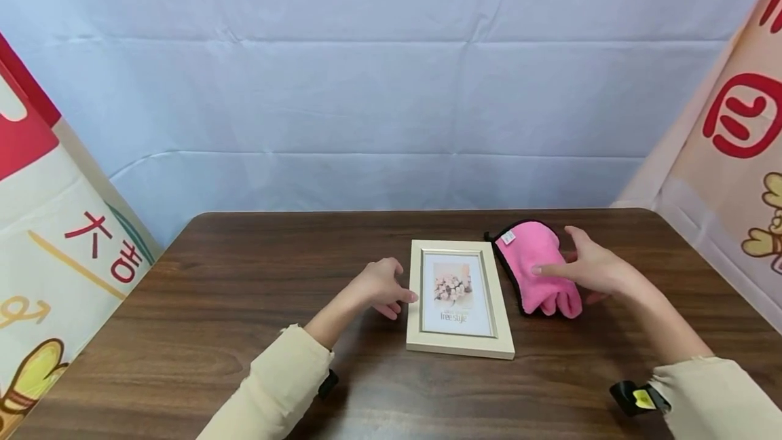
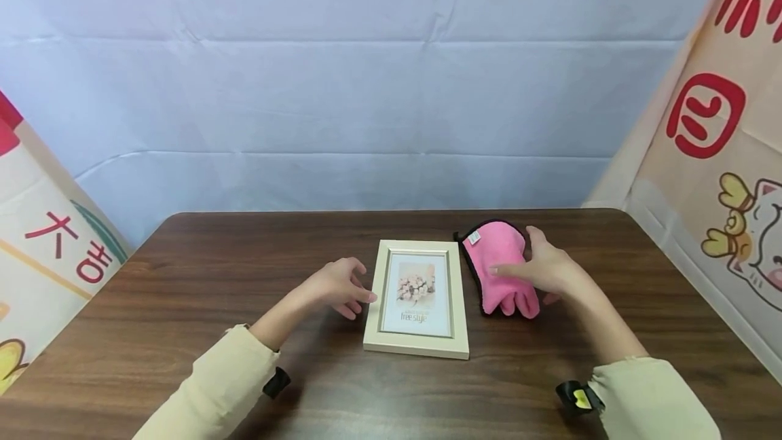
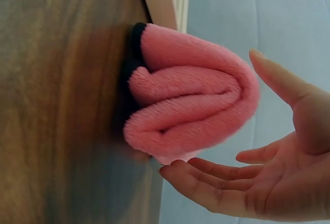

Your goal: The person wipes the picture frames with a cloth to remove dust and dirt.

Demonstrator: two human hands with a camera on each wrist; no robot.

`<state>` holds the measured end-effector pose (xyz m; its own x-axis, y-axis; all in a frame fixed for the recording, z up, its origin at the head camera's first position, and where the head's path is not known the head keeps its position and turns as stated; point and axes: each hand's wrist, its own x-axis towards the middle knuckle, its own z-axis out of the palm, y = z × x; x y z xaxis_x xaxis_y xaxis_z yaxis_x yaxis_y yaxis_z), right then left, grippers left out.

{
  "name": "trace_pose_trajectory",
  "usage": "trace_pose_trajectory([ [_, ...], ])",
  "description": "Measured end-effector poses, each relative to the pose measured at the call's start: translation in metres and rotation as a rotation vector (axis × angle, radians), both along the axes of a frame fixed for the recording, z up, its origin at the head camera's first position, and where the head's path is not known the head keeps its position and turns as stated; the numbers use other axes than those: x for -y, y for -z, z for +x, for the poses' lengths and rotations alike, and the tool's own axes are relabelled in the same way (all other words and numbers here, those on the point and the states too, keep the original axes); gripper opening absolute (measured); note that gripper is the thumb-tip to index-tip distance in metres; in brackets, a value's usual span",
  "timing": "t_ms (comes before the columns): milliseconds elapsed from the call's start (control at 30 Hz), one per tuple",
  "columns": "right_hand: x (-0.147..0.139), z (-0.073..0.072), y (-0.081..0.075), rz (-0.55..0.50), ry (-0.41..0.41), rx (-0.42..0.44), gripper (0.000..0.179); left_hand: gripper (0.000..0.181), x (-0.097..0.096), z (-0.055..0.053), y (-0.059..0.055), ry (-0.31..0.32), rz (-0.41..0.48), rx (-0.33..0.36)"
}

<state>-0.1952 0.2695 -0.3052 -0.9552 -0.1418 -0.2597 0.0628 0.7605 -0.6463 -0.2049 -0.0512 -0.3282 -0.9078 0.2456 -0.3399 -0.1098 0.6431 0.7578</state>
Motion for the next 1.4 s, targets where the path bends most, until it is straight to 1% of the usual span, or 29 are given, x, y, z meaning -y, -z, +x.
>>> trace_pose_trajectory([
  [67, 0.002, -0.001, 0.003, 0.040, -0.001, -0.017, 0.109, 0.055, -0.003, 0.001, 0.002, -0.007, 0.000, 0.012],
  [167, 0.007, -0.001, 0.006, 0.055, 0.011, -0.011, 0.113, 0.051, -0.006, 0.002, 0.005, -0.010, 0.008, 0.030],
  [233, 0.011, -0.001, 0.008, 0.052, 0.023, -0.001, 0.114, 0.049, -0.007, 0.003, 0.008, -0.009, 0.011, 0.041],
  [300, 0.015, -0.001, 0.011, 0.007, 0.051, 0.035, 0.115, 0.047, -0.008, 0.004, 0.009, -0.004, 0.008, 0.045],
  [467, 0.020, -0.001, 0.016, -0.026, 0.087, 0.081, 0.103, 0.046, -0.010, 0.005, 0.011, 0.005, -0.018, 0.034],
  [533, 0.021, 0.000, 0.017, -0.025, 0.086, 0.094, 0.097, 0.047, -0.010, 0.005, 0.012, 0.001, -0.018, 0.030],
  [633, 0.021, 0.001, 0.018, -0.013, 0.074, 0.099, 0.086, 0.044, -0.011, 0.006, 0.012, -0.001, -0.014, 0.023],
  [700, 0.021, 0.002, 0.018, -0.005, 0.072, 0.102, 0.083, 0.042, -0.011, 0.007, 0.012, 0.000, -0.011, 0.015],
  [767, 0.022, 0.002, 0.019, 0.003, 0.074, 0.099, 0.088, 0.041, -0.011, 0.008, 0.012, 0.002, -0.017, 0.004],
  [933, 0.023, 0.000, 0.023, 0.032, 0.092, 0.104, 0.116, 0.044, -0.011, 0.009, 0.013, -0.001, -0.024, -0.007],
  [967, 0.023, 0.000, 0.024, 0.037, 0.095, 0.108, 0.118, 0.044, -0.011, 0.009, 0.013, -0.001, -0.023, -0.007],
  [1033, 0.023, -0.001, 0.025, 0.036, 0.105, 0.111, 0.112, 0.044, -0.012, 0.009, 0.014, 0.001, -0.027, -0.011],
  [1100, 0.022, 0.000, 0.026, 0.021, 0.117, 0.112, 0.101, 0.045, -0.012, 0.009, 0.015, 0.003, -0.030, -0.017],
  [1200, 0.019, 0.000, 0.028, -0.031, 0.133, 0.109, 0.079, 0.046, -0.012, 0.009, 0.016, 0.003, -0.028, -0.022],
  [1233, 0.018, 0.000, 0.028, -0.052, 0.136, 0.109, 0.075, 0.045, -0.012, 0.009, 0.016, 0.003, -0.024, -0.024],
  [1400, 0.013, 0.001, 0.028, -0.124, 0.135, 0.089, 0.068, 0.040, -0.012, 0.011, 0.015, 0.002, -0.001, -0.032],
])
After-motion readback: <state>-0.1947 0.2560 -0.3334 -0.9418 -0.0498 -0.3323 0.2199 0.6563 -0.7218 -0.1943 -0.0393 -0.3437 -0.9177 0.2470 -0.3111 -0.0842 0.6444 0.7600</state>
